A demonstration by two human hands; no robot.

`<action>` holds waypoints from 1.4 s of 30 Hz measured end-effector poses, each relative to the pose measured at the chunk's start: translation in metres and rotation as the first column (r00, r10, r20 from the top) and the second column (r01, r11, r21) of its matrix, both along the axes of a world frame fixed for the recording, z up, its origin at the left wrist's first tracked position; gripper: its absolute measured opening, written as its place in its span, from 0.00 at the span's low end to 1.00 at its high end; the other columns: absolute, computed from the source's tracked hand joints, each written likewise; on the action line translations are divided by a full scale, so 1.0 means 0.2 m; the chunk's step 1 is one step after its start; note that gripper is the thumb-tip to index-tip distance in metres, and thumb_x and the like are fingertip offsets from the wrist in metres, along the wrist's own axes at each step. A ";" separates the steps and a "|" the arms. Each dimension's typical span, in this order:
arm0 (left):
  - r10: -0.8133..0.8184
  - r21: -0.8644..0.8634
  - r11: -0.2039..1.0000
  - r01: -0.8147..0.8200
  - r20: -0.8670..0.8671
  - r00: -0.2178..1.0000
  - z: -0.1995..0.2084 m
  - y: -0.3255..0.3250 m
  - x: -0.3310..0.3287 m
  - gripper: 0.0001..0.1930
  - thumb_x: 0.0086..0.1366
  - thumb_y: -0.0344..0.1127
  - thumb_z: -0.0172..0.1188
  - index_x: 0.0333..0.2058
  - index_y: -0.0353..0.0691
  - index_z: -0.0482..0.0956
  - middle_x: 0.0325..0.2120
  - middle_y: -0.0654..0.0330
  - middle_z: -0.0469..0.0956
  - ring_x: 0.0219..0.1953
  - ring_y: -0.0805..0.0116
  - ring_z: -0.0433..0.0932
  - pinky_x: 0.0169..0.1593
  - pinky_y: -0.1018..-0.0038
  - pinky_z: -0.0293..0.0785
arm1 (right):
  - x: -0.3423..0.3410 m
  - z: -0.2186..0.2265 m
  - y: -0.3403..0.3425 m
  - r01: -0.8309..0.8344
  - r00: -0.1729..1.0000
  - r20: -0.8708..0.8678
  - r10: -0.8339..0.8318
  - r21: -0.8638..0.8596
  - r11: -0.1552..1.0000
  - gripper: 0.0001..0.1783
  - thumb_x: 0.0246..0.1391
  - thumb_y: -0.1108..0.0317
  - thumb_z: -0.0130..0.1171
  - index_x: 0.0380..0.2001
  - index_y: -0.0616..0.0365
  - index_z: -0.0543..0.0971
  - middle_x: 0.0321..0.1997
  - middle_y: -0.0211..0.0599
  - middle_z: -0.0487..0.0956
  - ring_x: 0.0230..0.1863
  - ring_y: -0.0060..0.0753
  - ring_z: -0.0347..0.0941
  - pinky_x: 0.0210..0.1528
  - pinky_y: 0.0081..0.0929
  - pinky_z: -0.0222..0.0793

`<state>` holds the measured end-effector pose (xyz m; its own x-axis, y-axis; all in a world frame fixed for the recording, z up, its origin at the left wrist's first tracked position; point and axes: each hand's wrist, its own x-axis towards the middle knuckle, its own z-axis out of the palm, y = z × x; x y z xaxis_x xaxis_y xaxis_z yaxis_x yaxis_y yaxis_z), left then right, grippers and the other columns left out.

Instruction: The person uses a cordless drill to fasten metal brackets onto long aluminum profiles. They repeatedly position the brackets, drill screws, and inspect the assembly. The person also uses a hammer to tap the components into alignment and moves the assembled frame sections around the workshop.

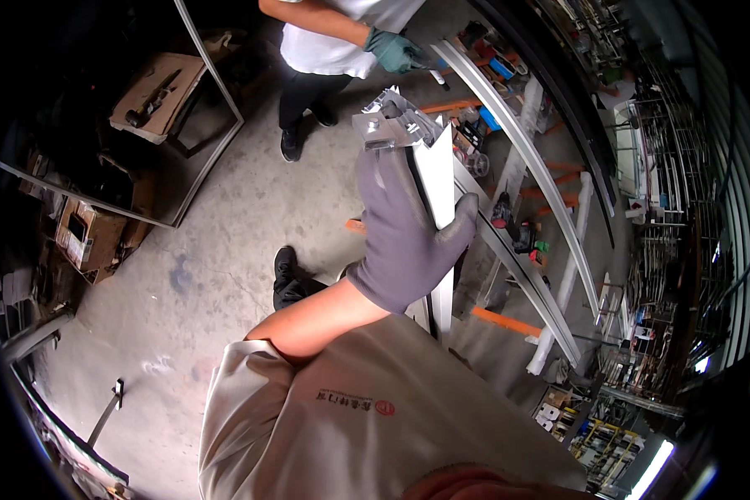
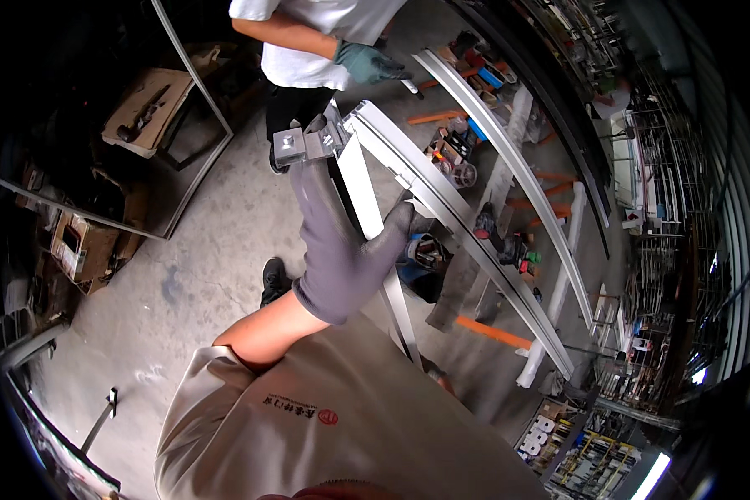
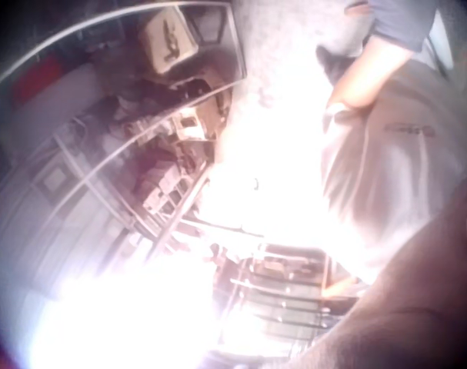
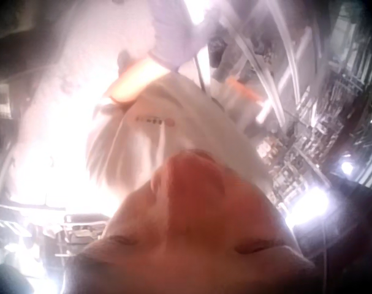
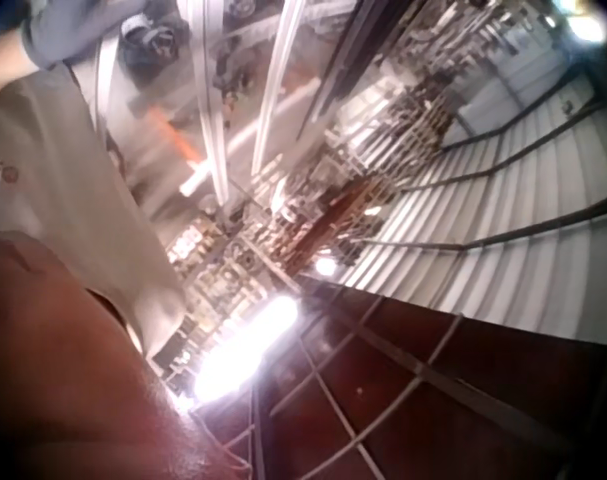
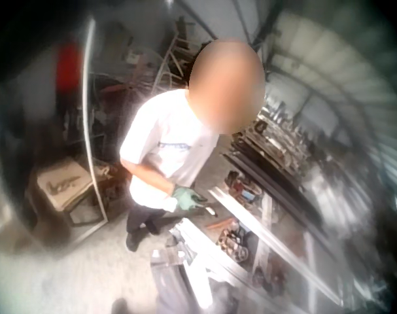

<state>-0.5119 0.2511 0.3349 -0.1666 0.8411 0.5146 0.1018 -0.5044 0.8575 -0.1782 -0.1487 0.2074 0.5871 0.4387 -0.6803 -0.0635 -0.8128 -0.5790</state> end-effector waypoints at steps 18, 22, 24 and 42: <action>-0.029 -0.072 0.937 0.343 0.959 0.282 -0.20 0.42 -0.45 0.19 0.56 0.26 0.51 0.48 0.34 0.74 0.40 0.55 0.78 0.43 0.58 0.81 0.51 0.61 0.81 | 0.74 -0.14 0.37 -0.045 0.990 -0.103 0.097 0.423 0.905 0.42 0.72 0.36 0.45 0.76 0.55 0.57 0.76 0.37 0.64 0.76 0.38 0.60 0.66 0.39 0.70; -0.095 0.008 0.932 0.364 0.971 0.220 -0.25 0.41 -0.47 0.14 0.55 0.27 0.53 0.41 0.31 0.76 0.32 0.54 0.80 0.34 0.57 0.82 0.47 0.63 0.82 | 0.70 -0.08 0.52 0.180 0.978 -0.191 -0.082 0.582 0.793 0.43 0.73 0.38 0.45 0.79 0.53 0.52 0.81 0.37 0.56 0.79 0.40 0.55 0.73 0.41 0.62; -0.150 0.070 0.927 0.369 0.970 0.192 -0.30 0.40 -0.52 0.13 0.55 0.27 0.54 0.40 0.31 0.77 0.32 0.55 0.80 0.34 0.58 0.82 0.46 0.63 0.82 | 0.70 -0.10 0.59 0.174 0.983 -0.166 -0.085 0.653 0.737 0.42 0.74 0.39 0.44 0.78 0.54 0.53 0.81 0.37 0.57 0.79 0.39 0.56 0.75 0.42 0.59; -0.160 -0.349 0.756 0.554 0.722 0.673 -0.99 0.60 -0.29 0.38 0.74 0.66 0.39 0.66 0.38 0.68 0.63 0.48 0.71 0.65 0.46 0.70 0.67 0.47 0.69 | -0.56 0.90 1.60 -0.734 0.540 0.434 0.721 0.662 0.152 0.34 0.43 0.53 0.83 0.45 0.60 0.75 0.36 0.32 0.71 0.36 0.26 0.67 0.42 0.29 0.69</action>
